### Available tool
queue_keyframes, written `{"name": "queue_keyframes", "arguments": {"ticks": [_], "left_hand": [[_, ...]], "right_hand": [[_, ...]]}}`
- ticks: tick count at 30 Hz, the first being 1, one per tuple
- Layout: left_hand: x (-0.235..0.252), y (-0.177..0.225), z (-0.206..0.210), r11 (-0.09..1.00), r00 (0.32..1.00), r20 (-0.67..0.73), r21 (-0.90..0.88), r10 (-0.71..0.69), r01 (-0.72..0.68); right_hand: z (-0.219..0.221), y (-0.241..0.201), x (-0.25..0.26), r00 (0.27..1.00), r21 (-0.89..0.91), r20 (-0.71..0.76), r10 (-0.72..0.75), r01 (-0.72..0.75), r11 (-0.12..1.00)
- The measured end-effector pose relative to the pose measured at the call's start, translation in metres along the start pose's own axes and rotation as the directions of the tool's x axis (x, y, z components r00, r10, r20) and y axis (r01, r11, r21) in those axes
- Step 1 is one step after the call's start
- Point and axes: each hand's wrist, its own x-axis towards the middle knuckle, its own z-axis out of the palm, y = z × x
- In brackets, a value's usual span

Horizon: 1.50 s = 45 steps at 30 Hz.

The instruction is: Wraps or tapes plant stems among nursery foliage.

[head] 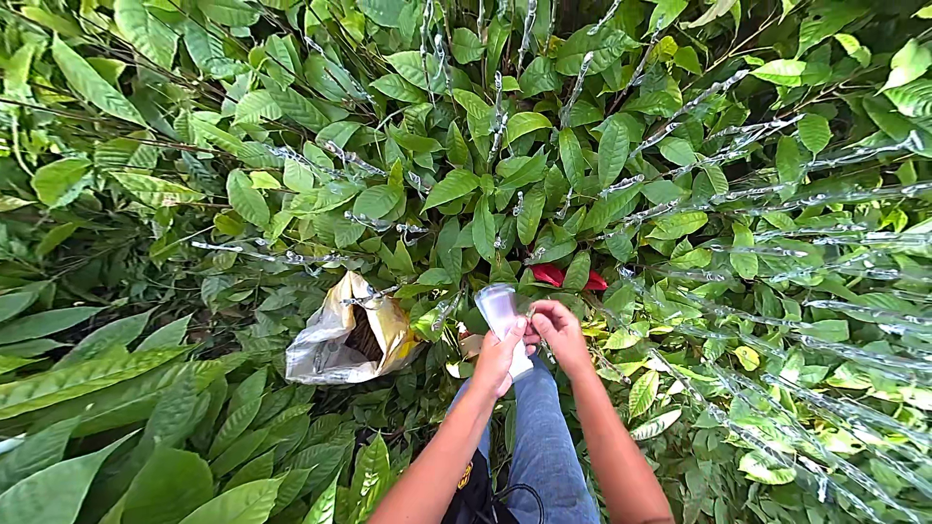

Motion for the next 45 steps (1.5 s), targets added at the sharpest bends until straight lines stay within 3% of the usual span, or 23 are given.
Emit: {"name": "queue_keyframes", "arguments": {"ticks": [2,4,6,8,10,13,15,17,24,29,34,37,40,42,45], "left_hand": [[0.001,-0.005,0.002,0.999,0.999,0.035,0.022,0.031,-0.032],[0.002,-0.008,0.001,0.997,0.997,0.043,0.043,0.062,-0.064],[0.001,-0.011,-0.002,0.993,0.996,0.037,0.082,0.085,-0.088],[-0.001,-0.012,-0.007,0.99,0.996,0.037,0.111,0.086,-0.09],[-0.002,-0.012,-0.012,0.988,0.997,0.027,0.136,0.07,-0.073],[-0.004,-0.011,-0.015,0.98,0.987,0.129,0.162,0.092,-0.113],[-0.006,-0.01,-0.013,0.971,0.952,0.289,0.181,0.102,-0.159],[-0.006,-0.008,-0.005,0.948,0.922,0.376,0.253,0.088,-0.193],[-0.005,-0.026,0.005,0.882,0.937,0.311,0.381,0.161,-0.278],[-0.006,-0.054,0.006,0.874,0.937,0.336,0.421,0.099,-0.243],[-0.01,-0.066,0.014,0.877,0.922,0.386,0.44,0.013,-0.196],[-0.007,-0.061,0.015,0.874,0.929,0.369,0.456,-0.011,-0.17],[-0.001,-0.053,0.012,0.881,0.935,0.354,0.44,0.005,-0.171],[0.001,-0.049,0.012,0.882,0.94,0.341,0.437,0.018,-0.176],[0.002,-0.045,0.012,0.885,0.951,0.309,0.436,0.024,-0.164]], "right_hand": [[0.025,0.004,-0.008,0.995,0.292,-0.083,0.049,-0.023,0.956],[0.036,-0.001,-0.01,0.974,0.553,-0.157,0.165,-0.052,0.832],[0.032,-0.009,-0.01,0.943,0.713,-0.23,0.24,-0.005,0.702],[0.012,-0.017,-0.011,0.923,0.777,-0.311,0.226,0.11,0.619],[-0.012,-0.022,-0.016,0.934,0.691,-0.337,0.118,0.16,0.705],[-0.036,-0.027,-0.034,0.981,0.225,-0.193,0.003,0.041,0.973],[-0.039,-0.028,-0.047,0.997,-0.068,-0.065,0.029,-0.034,0.997],[-0.035,-0.026,-0.057,0.998,-0.237,-0.01,0.067,-0.068,0.969],[-0.031,0.007,-0.086,0.985,-0.146,-0.158,0.063,-0.086,0.986],[-0.035,0.024,-0.113,0.965,-0.214,-0.263,0.007,-0.066,0.974],[-0.058,0.022,-0.142,0.938,-0.208,-0.327,0.112,-0.187,0.96],[-0.089,0.019,-0.161,0.884,-0.425,-0.434,0.173,-0.37,0.826],[-0.114,0.007,-0.171,0.772,-0.583,-0.524,0.36,-0.633,0.509],[-0.122,0.004,-0.17,0.711,-0.624,-0.548,0.441,-0.698,0.351],[-0.126,0.005,-0.165,0.68,-0.656,-0.538,0.498,-0.709,0.259]]}}
